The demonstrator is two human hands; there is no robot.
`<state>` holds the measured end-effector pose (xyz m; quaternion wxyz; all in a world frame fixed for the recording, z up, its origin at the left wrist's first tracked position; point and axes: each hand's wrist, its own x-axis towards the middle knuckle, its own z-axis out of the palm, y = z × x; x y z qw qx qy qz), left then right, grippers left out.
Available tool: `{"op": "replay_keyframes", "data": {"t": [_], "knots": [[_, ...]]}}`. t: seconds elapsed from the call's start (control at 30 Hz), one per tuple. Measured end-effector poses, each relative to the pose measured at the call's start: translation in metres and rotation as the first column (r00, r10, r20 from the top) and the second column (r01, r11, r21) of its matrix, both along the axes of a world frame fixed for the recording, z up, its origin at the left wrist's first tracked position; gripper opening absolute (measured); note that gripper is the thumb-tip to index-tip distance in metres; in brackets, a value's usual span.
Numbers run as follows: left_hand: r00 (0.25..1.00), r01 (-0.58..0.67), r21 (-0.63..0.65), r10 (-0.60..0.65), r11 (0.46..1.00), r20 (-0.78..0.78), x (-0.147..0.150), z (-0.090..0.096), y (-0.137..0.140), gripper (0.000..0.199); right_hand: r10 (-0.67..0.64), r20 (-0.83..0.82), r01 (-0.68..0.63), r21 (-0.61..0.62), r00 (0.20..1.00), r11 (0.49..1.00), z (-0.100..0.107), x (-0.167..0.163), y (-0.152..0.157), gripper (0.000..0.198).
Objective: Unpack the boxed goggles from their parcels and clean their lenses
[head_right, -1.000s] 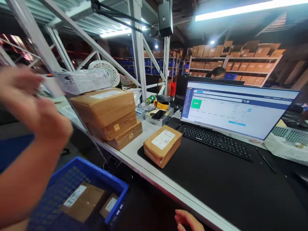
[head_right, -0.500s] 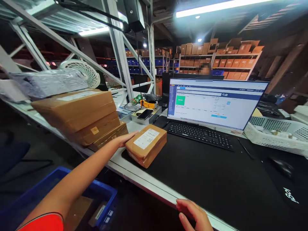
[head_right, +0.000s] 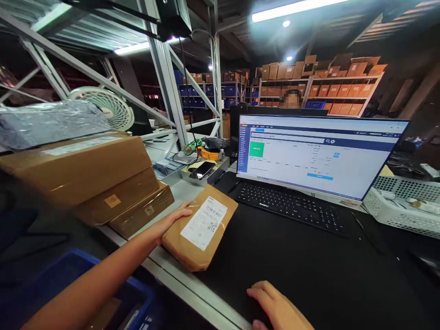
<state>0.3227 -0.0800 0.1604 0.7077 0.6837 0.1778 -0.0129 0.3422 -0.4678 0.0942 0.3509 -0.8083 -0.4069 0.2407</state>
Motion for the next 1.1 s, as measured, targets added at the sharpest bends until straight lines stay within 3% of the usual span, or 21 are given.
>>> {"op": "replay_keyframes", "data": {"t": [0.1, 0.17, 0.2, 0.27, 0.33, 0.4, 0.5, 0.57, 0.63, 0.7, 0.77, 0.83, 0.87, 0.9, 0.93, 1.0, 1.03, 1.07, 1.1], "knots": [[0.983, -0.100, 0.076, 0.087, 0.992, 0.159, -0.006, 0.000, -0.018, 0.092, -0.041, -0.113, 0.043, 0.017, 0.993, 0.999, 0.009, 0.015, 0.022, 0.069], [0.954, -0.161, 0.053, 0.142, 0.985, 0.265, -0.007, -0.007, -0.033, 0.096, 0.029, -0.272, 0.017, 0.162, 0.962, 0.987, 0.014, 0.027, 0.046, 0.096], [0.934, -0.182, 0.017, 0.167, 0.983, 0.314, -0.006, -0.012, -0.041, 0.095, 0.086, -0.323, 0.002, 0.263, 0.943, 0.965, 0.016, 0.034, 0.058, 0.106], [0.895, -0.210, -0.069, 0.220, 0.975, 0.388, -0.004, -0.026, -0.057, 0.092, 0.141, -0.274, -0.006, 0.441, 0.951, 0.898, 0.020, 0.048, 0.079, 0.116], [0.870, -0.222, -0.159, 0.269, 0.962, 0.413, 0.001, -0.041, -0.071, 0.092, 0.096, -0.255, 0.061, 0.545, 0.962, 0.836, 0.021, 0.060, 0.089, 0.119], [0.891, -0.186, -0.245, 0.268, 0.952, 0.365, 0.006, -0.056, -0.081, 0.095, 0.027, -0.334, 0.185, 0.585, 0.942, 0.790, 0.019, 0.069, 0.087, 0.117], [0.974, -0.051, -0.338, 0.122, 0.940, 0.192, 0.014, -0.069, -0.092, 0.100, -0.070, -0.406, 0.314, 0.577, 0.911, 0.754, 0.012, 0.077, 0.072, 0.100], [0.993, 0.021, -0.334, 0.020, 0.942, 0.119, 0.018, -0.070, -0.099, 0.102, -0.130, -0.399, 0.355, 0.564, 0.908, 0.746, 0.009, 0.078, 0.061, 0.089], [0.996, 0.010, -0.293, 0.018, 0.956, 0.092, 0.021, -0.065, -0.107, 0.100, -0.153, -0.376, 0.354, 0.554, 0.914, 0.753, 0.008, 0.077, 0.050, 0.088], [0.996, -0.061, -0.250, 0.075, 0.966, 0.047, 0.023, -0.058, -0.114, 0.095, -0.144, -0.319, 0.296, 0.500, 0.937, 0.814, 0.013, 0.074, 0.034, 0.088], [0.992, -0.122, -0.194, 0.125, 0.973, 0.005, 0.027, -0.049, -0.119, 0.093, -0.182, -0.180, 0.238, 0.363, 0.967, 0.901, 0.022, 0.072, 0.006, 0.079], [0.988, -0.135, -0.104, 0.141, 0.985, 0.055, 0.032, -0.041, -0.122, 0.096, -0.346, 0.092, 0.321, 0.212, 0.934, 0.923, 0.031, 0.071, -0.041, 0.066], [0.985, -0.128, -0.047, 0.133, 0.991, 0.108, 0.034, -0.038, -0.122, 0.099, -0.468, 0.273, 0.433, 0.182, 0.840, 0.883, 0.033, 0.070, -0.074, 0.067], [0.980, -0.116, 0.011, 0.112, 0.993, 0.163, 0.036, -0.035, -0.122, 0.102, -0.591, 0.436, 0.573, 0.191, 0.678, 0.797, 0.034, 0.067, -0.111, 0.063], [0.974, -0.103, 0.066, 0.087, 0.993, 0.211, 0.038, -0.034, -0.121, 0.105, -0.669, 0.552, 0.696, 0.208, 0.497, 0.688, 0.031, 0.064, -0.152, 0.054], [0.961, -0.094, 0.157, 0.049, 0.983, 0.271, 0.042, -0.035, -0.120, 0.108, -0.728, 0.669, 0.894, 0.220, 0.153, 0.390, 0.021, 0.056, -0.237, 0.051], [0.956, -0.099, 0.185, 0.042, 0.978, 0.290, 0.044, -0.036, -0.119, 0.110, -0.713, 0.700, 0.956, 0.173, 0.050, 0.237, 0.013, 0.053, -0.276, 0.051], [0.950, -0.109, 0.202, 0.043, 0.973, 0.308, 0.045, -0.038, -0.120, 0.113, -0.706, 0.708, 0.989, 0.102, 0.003, 0.106, 0.005, 0.052, -0.309, 0.047], [0.944, -0.125, 0.210, 0.051, 0.970, 0.325, 0.047, -0.040, -0.121, 0.116, -0.731, 0.682, 0.999, 0.035, -0.014, 0.014, -0.004, 0.054, -0.334, 0.038]]}}
